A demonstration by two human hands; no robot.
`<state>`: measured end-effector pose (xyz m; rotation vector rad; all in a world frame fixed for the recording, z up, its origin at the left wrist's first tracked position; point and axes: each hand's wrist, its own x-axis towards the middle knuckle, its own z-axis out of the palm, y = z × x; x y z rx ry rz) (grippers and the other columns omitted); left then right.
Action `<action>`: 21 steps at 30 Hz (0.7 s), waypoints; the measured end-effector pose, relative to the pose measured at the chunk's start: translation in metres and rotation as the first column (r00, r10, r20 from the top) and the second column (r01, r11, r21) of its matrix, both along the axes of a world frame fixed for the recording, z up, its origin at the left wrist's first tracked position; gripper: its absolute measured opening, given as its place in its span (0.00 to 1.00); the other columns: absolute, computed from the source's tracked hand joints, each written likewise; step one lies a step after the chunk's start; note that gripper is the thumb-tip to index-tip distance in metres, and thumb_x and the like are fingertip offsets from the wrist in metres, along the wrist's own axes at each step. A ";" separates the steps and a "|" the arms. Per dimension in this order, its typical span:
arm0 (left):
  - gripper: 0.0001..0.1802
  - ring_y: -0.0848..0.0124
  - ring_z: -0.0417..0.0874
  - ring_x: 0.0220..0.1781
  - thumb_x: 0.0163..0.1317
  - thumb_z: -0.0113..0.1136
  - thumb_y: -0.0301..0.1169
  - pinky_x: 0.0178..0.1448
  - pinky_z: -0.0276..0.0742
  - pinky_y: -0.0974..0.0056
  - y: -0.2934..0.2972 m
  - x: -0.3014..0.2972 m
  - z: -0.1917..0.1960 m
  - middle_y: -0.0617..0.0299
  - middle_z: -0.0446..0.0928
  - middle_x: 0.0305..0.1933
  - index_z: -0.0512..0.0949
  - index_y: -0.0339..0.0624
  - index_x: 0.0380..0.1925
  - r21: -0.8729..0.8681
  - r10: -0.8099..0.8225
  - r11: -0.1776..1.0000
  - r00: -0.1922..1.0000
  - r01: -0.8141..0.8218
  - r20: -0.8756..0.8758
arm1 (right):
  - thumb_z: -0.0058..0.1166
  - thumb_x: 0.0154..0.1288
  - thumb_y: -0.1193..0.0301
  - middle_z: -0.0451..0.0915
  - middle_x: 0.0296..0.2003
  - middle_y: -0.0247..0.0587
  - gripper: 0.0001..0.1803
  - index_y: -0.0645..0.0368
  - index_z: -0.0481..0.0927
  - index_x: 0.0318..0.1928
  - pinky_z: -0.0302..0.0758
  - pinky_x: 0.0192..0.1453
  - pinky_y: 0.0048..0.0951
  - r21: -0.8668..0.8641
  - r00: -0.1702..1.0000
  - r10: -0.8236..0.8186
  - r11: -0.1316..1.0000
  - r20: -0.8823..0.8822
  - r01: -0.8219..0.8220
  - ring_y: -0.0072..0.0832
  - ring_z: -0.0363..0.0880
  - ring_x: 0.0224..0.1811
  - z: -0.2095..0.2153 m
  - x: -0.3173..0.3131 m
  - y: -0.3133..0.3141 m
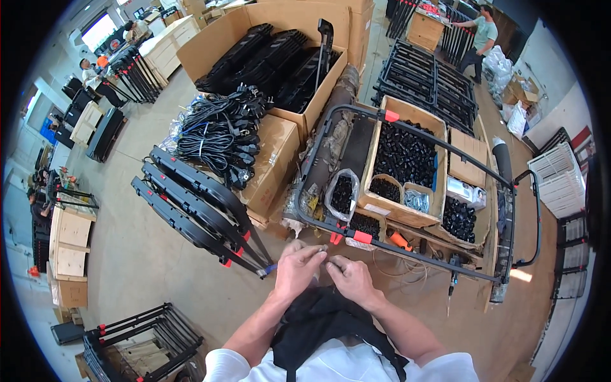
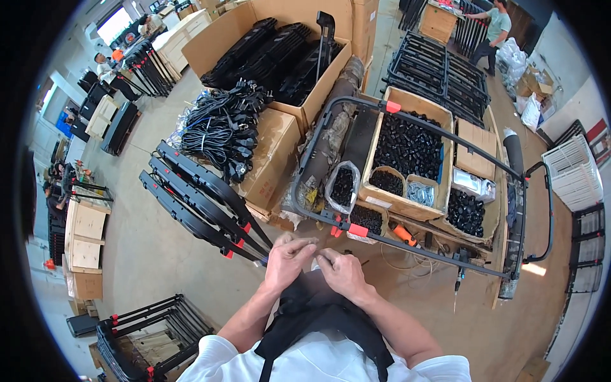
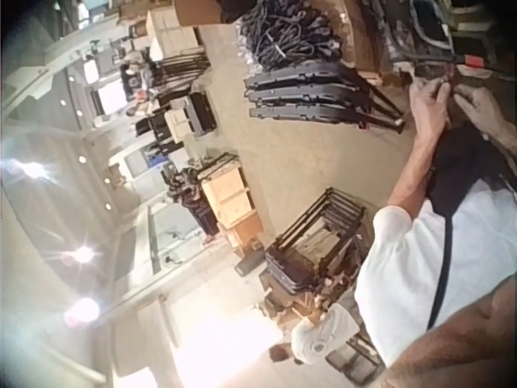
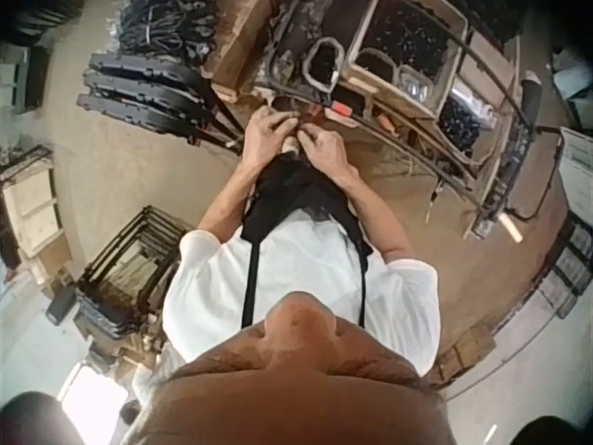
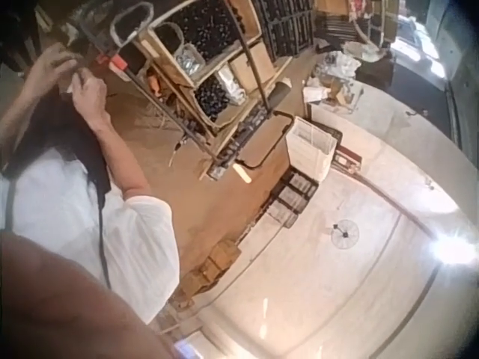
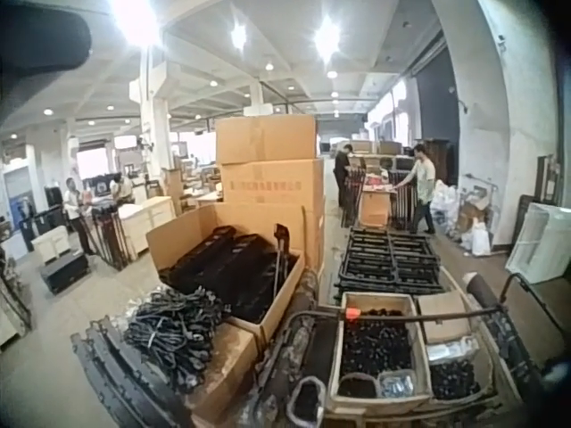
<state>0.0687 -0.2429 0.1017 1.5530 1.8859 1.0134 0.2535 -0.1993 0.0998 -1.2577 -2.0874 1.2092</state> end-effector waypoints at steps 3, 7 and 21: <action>0.14 0.59 0.88 0.40 0.70 0.69 0.39 0.49 0.83 0.58 0.014 -0.013 -0.001 0.55 0.89 0.40 0.91 0.44 0.49 0.321 -0.010 0.934 0.911 0.156 -0.413 | 0.58 0.75 0.62 0.87 0.35 0.57 0.15 0.55 0.88 0.54 0.83 0.43 0.48 -0.170 0.997 0.025 0.985 0.068 -0.013 0.57 0.88 0.38 -0.012 -0.003 -0.001; 0.15 0.67 0.89 0.44 0.74 0.66 0.39 0.52 0.83 0.61 0.019 -0.017 -0.054 0.55 0.89 0.43 0.90 0.39 0.48 -0.437 0.033 0.878 0.886 0.195 0.462 | 0.57 0.76 0.60 0.87 0.35 0.59 0.17 0.58 0.88 0.51 0.82 0.46 0.47 -0.253 0.998 0.003 0.967 0.059 0.012 0.53 0.89 0.41 -0.048 -0.008 0.001; 0.17 0.74 0.85 0.39 0.79 0.61 0.37 0.43 0.82 0.67 0.065 -0.043 -0.146 0.58 0.88 0.40 0.84 0.30 0.46 -0.468 0.268 0.872 0.663 0.141 0.699 | 0.54 0.77 0.55 0.85 0.28 0.54 0.23 0.64 0.88 0.42 0.78 0.41 0.45 -0.445 0.986 -0.145 0.880 0.076 0.164 0.48 0.86 0.33 -0.113 -0.047 0.031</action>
